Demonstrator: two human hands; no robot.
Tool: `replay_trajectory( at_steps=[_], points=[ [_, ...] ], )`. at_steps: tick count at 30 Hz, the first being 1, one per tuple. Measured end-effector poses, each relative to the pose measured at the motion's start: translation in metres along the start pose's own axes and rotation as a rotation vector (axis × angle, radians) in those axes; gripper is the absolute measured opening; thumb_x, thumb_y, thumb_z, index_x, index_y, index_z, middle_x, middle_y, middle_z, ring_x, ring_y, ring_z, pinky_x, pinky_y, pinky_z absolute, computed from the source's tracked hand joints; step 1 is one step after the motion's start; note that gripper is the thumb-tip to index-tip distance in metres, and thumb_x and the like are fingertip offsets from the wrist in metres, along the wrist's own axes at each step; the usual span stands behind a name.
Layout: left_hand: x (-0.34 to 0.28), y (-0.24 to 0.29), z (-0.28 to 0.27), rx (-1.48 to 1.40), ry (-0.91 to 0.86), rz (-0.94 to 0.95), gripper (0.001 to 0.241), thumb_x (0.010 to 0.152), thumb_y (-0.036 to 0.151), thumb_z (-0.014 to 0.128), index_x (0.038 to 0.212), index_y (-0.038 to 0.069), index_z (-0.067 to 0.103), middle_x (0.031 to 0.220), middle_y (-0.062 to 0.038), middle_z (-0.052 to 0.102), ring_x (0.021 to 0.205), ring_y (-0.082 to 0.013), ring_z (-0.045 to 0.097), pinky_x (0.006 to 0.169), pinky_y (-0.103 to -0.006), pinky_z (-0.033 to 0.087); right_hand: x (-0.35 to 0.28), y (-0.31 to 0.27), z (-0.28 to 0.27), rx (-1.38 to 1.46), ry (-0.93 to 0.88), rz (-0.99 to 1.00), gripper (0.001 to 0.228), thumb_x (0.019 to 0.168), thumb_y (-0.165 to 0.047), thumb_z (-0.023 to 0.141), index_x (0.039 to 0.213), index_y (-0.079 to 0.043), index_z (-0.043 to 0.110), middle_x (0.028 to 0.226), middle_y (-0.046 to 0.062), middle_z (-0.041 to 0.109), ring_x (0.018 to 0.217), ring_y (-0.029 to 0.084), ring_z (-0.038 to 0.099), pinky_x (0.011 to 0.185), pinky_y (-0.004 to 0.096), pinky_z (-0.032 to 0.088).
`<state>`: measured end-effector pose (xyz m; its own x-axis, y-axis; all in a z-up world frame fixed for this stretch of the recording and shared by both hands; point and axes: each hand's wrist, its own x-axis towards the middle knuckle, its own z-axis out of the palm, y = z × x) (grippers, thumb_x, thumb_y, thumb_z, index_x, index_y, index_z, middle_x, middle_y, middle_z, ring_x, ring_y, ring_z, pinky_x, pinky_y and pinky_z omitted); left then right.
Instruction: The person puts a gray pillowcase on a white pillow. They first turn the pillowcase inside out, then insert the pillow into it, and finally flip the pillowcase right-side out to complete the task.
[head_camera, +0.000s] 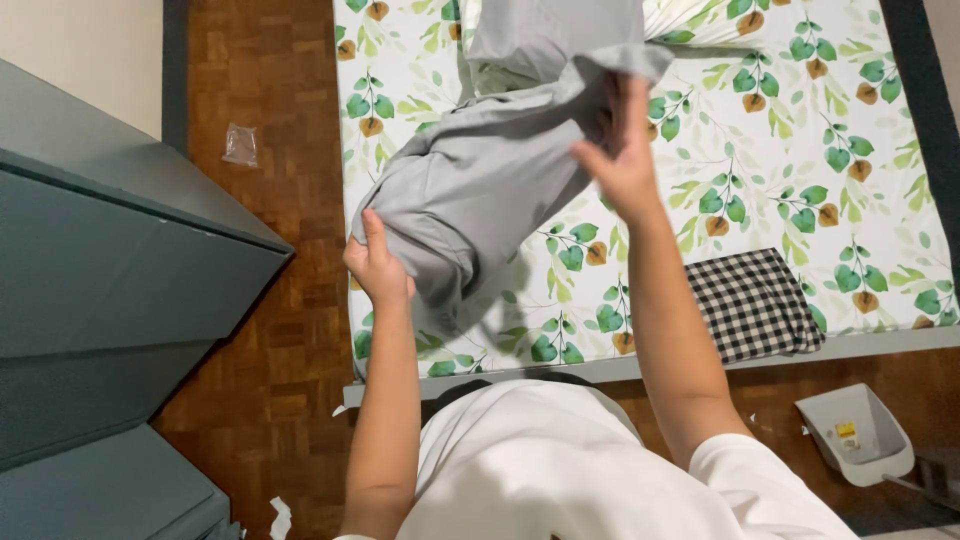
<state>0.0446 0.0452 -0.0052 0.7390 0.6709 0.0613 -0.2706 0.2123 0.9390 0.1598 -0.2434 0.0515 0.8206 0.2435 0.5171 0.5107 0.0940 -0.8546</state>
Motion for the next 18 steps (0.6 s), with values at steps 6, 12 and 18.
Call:
replay_trajectory(
  at_steps=[6, 12, 18],
  points=[
    [0.013, -0.086, 0.002, 0.057, 0.017, -0.036, 0.029, 0.109, 0.033, 0.057, 0.103, 0.011, 0.075, 0.097, -0.004, 0.072, 0.094, -0.0089, 0.056, 0.093, -0.0293, 0.049, -0.017, 0.021, 0.032, -0.818, 0.023, -0.155, 0.053, 0.087, -0.016, 0.083, 0.13, 0.004, 0.06, 0.121, 0.024, 0.06, 0.12, 0.045, 0.057, 0.107, 0.052, 0.043],
    [-0.025, -0.05, 0.07, -0.12, -0.014, -0.204, 0.033, 0.109, 0.036, 0.058, 0.098, 0.007, 0.072, 0.098, -0.007, 0.071, 0.092, -0.0136, 0.055, 0.094, -0.0315, 0.047, -0.046, -0.003, 0.089, -0.976, -0.309, -0.095, 0.084, 0.071, -0.079, 0.077, 0.132, -0.023, 0.063, 0.148, 0.006, 0.053, 0.141, 0.045, 0.037, 0.104, 0.077, 0.026],
    [-0.03, -0.091, 0.055, 0.095, -0.317, -0.131, 0.05, 0.115, 0.044, 0.039, 0.147, 0.007, 0.053, 0.143, -0.009, 0.054, 0.13, -0.02, 0.049, 0.111, -0.038, 0.043, -0.061, -0.009, 0.066, -1.259, -0.194, 0.142, 0.054, 0.073, -0.043, 0.083, 0.125, -0.036, 0.072, 0.156, 0.004, 0.046, 0.144, 0.052, 0.027, 0.099, 0.079, 0.025]
  ],
)
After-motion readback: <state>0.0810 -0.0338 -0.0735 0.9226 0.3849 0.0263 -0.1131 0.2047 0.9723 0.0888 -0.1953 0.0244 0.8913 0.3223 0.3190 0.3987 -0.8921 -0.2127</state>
